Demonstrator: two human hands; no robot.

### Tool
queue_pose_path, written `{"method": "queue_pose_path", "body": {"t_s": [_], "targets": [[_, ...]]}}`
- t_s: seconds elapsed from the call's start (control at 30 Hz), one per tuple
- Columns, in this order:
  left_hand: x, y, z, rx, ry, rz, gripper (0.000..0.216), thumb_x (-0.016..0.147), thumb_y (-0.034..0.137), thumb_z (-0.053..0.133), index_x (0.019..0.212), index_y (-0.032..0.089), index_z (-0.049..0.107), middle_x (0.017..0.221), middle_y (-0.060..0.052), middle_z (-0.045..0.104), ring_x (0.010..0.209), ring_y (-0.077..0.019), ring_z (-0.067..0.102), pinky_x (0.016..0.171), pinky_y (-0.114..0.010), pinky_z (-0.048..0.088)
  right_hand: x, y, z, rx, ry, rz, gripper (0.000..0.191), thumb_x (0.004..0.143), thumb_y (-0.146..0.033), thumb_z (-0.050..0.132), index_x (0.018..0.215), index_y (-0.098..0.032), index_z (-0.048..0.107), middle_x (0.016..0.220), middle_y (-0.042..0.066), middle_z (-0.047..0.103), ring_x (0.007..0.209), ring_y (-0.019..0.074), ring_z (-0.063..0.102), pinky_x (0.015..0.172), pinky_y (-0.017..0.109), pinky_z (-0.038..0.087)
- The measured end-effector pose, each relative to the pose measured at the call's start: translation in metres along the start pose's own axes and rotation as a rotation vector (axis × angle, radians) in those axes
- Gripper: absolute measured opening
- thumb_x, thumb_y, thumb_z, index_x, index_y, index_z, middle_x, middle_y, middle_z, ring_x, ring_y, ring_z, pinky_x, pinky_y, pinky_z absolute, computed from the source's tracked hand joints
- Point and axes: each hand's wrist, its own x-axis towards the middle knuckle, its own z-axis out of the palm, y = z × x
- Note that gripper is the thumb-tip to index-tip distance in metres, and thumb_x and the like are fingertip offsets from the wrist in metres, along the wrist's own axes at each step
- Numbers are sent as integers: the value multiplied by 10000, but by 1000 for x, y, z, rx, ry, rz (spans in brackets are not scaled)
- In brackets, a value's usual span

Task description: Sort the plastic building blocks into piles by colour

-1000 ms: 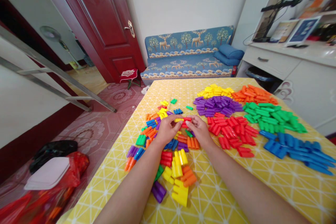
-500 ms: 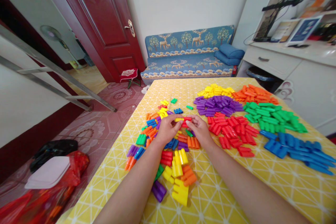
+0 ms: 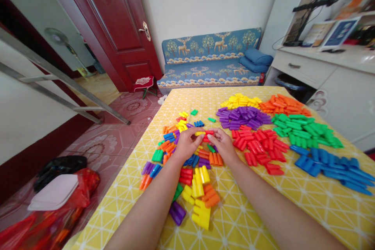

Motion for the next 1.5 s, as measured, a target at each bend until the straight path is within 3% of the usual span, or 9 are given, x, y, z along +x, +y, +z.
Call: {"method": "queue_pose_path", "body": {"t_s": [1.5], "targets": [[1,-2,0,13,-1,-3,208,841,233,594,999,175,715,988,-66,736,851,-182,681,753,-283,546,0,2,0,4,-15,-17,302,746,-396,687,974,-218,599,879,17,693,765,175,659,637,278,530]]}}
